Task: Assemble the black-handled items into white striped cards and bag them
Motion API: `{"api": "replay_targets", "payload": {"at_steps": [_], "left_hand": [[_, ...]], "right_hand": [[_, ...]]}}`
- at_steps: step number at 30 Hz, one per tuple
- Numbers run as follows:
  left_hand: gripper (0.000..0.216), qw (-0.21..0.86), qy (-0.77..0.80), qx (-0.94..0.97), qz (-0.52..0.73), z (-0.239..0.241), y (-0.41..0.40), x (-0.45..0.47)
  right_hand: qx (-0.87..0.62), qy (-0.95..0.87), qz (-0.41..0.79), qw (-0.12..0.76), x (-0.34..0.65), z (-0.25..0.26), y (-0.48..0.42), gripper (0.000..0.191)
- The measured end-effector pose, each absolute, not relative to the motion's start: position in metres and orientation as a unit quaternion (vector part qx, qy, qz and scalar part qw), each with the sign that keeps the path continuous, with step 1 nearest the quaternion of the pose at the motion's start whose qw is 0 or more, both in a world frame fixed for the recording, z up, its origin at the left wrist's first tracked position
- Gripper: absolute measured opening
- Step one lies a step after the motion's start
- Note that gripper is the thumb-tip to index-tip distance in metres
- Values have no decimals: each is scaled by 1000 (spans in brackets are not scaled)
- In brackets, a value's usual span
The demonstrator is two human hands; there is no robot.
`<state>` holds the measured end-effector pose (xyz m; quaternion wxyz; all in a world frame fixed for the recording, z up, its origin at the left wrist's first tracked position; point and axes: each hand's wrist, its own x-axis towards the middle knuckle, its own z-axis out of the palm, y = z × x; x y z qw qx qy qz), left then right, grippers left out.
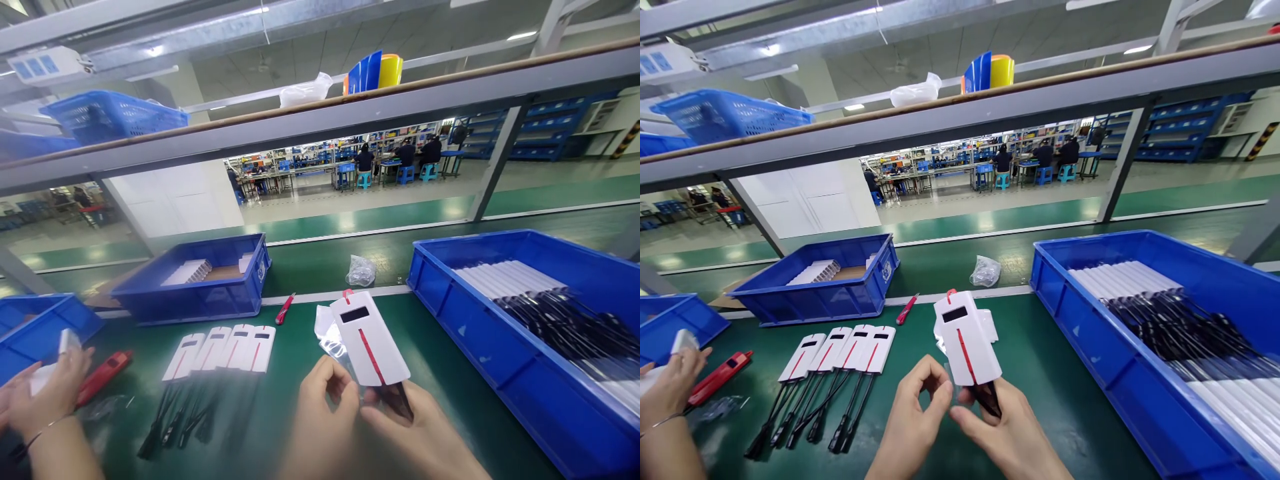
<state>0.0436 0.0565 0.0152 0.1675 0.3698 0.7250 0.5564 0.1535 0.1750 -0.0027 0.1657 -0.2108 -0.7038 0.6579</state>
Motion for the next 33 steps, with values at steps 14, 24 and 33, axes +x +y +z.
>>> {"api": "replay_targets", "payload": {"at_steps": [14,24,33], "left_hand": [[22,81,732,392,551,12,58,53],[26,54,733,415,536,7,54,64],[28,132,733,401,534,4,54,68]], "right_hand": [[-238,-756,584,176,156,-1,188,26],[-183,-795,563,130,153,6,186,17],[-205,-765,595,138,146,1,188,25]]}}
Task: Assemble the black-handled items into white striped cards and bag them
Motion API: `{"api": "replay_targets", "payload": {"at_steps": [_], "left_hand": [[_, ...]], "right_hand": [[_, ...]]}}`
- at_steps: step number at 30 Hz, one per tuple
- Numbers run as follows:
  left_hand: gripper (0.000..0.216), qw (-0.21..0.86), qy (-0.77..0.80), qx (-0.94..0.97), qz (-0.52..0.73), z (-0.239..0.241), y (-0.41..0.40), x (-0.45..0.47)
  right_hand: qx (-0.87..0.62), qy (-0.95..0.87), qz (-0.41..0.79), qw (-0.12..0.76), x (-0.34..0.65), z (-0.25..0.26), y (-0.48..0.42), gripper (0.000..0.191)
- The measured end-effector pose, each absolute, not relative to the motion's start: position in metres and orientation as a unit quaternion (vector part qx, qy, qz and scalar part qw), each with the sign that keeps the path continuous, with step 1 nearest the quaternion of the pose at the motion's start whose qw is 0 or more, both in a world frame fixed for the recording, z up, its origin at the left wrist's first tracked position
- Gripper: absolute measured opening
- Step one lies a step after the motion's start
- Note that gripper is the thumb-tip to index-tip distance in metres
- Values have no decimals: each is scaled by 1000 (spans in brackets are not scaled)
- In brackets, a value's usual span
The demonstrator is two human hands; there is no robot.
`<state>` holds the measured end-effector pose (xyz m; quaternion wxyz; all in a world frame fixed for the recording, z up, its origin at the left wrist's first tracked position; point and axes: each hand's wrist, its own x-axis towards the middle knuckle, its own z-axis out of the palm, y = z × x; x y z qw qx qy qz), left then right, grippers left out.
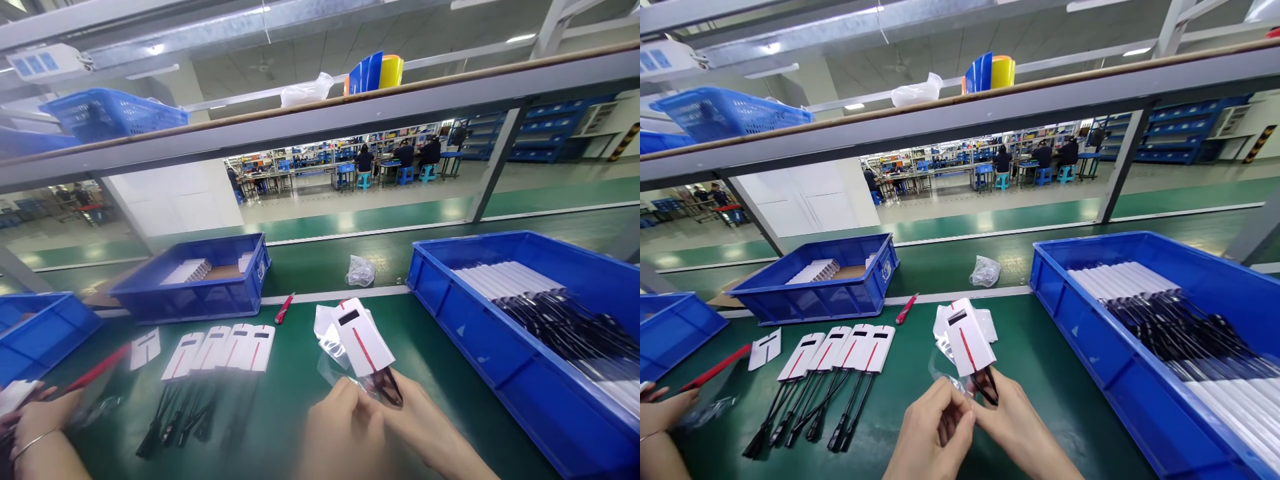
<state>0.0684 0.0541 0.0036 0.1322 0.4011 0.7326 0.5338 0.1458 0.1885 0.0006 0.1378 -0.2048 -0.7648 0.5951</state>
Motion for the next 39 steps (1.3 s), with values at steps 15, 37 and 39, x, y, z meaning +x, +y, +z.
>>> {"api": "replay_targets", "payload": {"at_steps": [15,37,39], "left_hand": [[14,259,751,419,440,16,36,15],[15,363,698,391,479,10,46,23],[15,334,706,393,485,9,46,23]], "right_hand": [[-179,-776,593,119,154,1,194,21],[-162,-770,611,84,149,8,203,27],[-170,-776,603,80,151,3,207,23]]}}
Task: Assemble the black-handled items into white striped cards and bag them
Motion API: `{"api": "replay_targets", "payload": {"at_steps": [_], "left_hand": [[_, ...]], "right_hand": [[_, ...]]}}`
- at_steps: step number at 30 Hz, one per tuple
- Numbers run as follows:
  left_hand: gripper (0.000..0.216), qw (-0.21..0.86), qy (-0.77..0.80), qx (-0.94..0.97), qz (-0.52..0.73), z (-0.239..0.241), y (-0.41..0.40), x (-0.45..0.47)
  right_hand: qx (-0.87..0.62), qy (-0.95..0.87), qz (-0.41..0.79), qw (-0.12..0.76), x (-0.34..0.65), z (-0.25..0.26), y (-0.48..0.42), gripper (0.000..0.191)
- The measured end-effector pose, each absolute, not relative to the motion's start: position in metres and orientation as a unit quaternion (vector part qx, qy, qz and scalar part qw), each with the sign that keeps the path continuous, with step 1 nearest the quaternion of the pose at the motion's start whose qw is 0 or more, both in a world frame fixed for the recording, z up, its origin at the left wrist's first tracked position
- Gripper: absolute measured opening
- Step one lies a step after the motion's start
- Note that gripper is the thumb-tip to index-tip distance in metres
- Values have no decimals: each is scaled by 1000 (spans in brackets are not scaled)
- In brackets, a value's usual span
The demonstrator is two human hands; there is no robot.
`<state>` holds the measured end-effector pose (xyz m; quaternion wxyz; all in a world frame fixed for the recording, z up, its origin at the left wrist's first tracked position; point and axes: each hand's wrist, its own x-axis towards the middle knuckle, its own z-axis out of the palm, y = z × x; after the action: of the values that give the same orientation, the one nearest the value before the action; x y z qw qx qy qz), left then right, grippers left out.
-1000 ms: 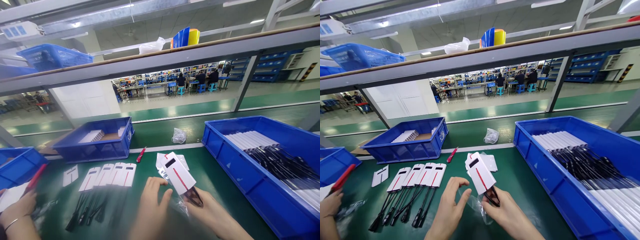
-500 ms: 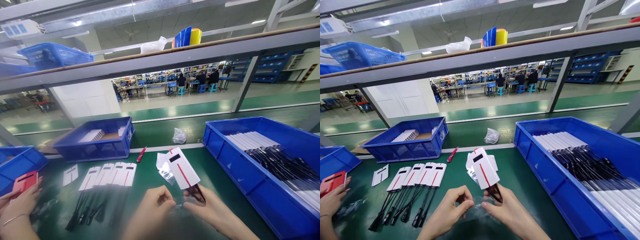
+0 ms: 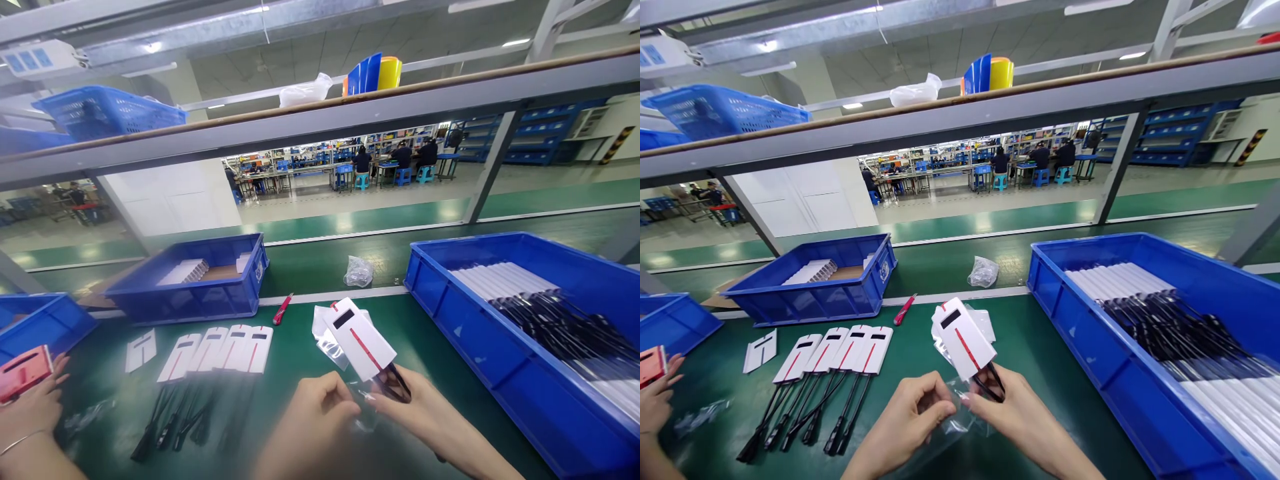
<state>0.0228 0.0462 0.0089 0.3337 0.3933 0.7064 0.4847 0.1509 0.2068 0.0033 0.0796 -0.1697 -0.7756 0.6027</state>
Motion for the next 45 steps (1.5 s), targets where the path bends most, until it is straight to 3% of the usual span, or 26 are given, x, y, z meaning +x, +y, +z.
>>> {"api": "replay_targets", "payload": {"at_steps": [8,17,20,25,27,37,45], "left_hand": [[21,277,720,408,488,11,42,20],[18,334,686,396,512,8,43,14],[21,323,695,395,506,8,41,12],[32,320,698,357,532,2,29,-6],[40,325,691,342,548,-3,24,-16],[54,330,688,311,567,-17,10,-34],[58,311,705,295,565,-15,5,-37]], "right_hand": [[-148,-803,576,40,166,3,213,10],[-157,-827,537,62,171,15,209,18],[-146,-871,461,81,172,12,207,23],[-108,-952,125,258,176,-6,214,33],[-100,-945,62,305,177,-13,220,35],[-4,-917,-99,387,195,-23,237,32],[36,-925,-73,371,198,-24,236,39]]}}
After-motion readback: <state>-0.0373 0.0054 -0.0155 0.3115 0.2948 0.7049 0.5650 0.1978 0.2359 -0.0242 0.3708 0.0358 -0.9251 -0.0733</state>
